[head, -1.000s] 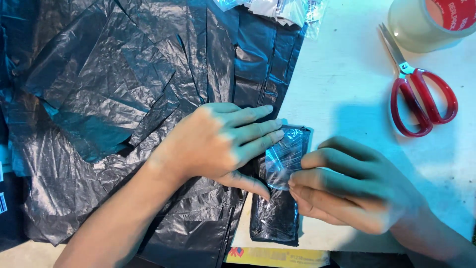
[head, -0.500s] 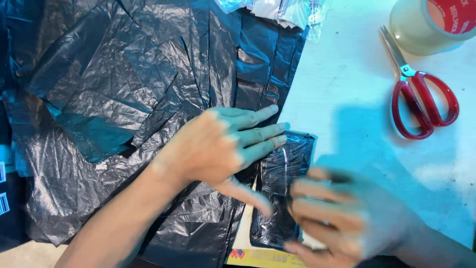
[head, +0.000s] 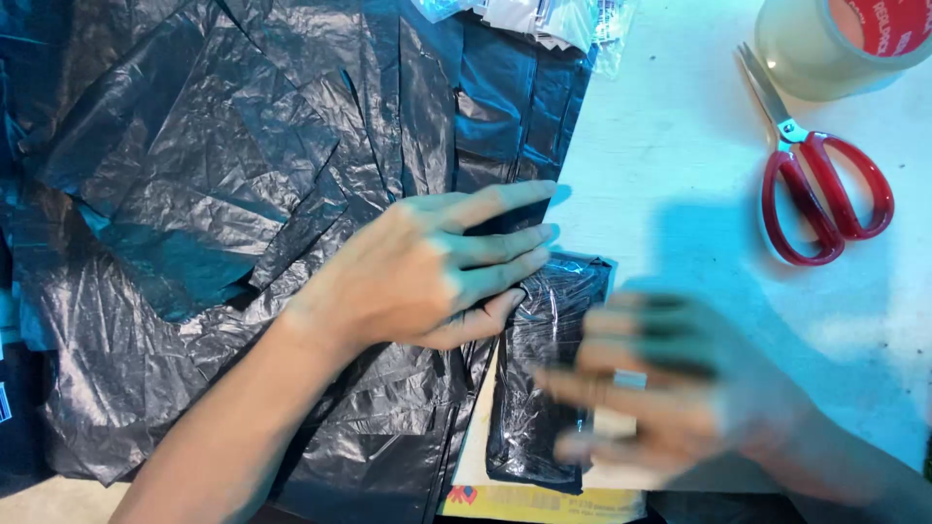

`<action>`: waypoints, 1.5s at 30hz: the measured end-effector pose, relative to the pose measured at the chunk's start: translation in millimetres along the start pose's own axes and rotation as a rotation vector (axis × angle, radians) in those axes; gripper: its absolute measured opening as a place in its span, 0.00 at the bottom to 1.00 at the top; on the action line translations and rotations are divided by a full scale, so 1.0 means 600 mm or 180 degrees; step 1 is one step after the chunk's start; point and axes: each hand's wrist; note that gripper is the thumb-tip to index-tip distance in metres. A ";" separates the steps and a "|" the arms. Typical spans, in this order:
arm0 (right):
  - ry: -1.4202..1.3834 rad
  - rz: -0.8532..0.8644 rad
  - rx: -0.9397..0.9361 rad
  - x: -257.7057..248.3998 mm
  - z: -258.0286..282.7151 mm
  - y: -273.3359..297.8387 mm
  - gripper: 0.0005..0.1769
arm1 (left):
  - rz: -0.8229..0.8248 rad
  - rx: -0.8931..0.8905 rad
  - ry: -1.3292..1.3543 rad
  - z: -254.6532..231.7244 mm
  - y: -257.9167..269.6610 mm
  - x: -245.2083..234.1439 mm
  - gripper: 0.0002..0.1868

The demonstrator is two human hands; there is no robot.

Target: Wrapping a small item in black plastic film, securing it with clear tape, and applying a barcode label

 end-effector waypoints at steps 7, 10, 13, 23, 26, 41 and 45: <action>-0.0559 -0.0714 0.0289 0.001 -0.038 0.007 0.16 | -0.0295 0.0072 0.0183 0.006 0.002 -0.013 0.25; 0.0622 -0.0409 0.1693 -0.009 -0.037 0.011 0.17 | -0.0373 0.0040 -0.0019 -0.003 0.006 -0.008 0.34; 0.0173 -0.0057 0.1907 -0.016 -0.042 0.003 0.24 | -0.0387 0.0172 -0.0105 -0.003 -0.001 -0.010 0.35; -0.1596 -0.1739 0.4109 -0.018 -0.020 -0.031 0.15 | -0.0879 -0.1127 0.0960 -0.106 -0.019 0.015 0.36; -0.2013 -0.2198 0.3225 -0.012 -0.016 -0.027 0.27 | -0.0327 -0.1927 0.2207 -0.108 -0.031 -0.004 0.45; -0.1361 -0.1716 0.1889 0.018 -0.040 0.014 0.17 | -0.0726 -0.1735 0.3381 -0.078 -0.007 0.000 0.35; -0.1525 -0.1184 0.1944 0.005 -0.039 0.009 0.25 | -0.1240 -0.1775 0.2658 -0.075 -0.005 0.010 0.25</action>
Point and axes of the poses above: each hand's wrist, its own y-axis away from the middle knuckle, its own x-axis out of the palm, z = x × y, and after that the axes turned 13 degrees about -x, right-handed
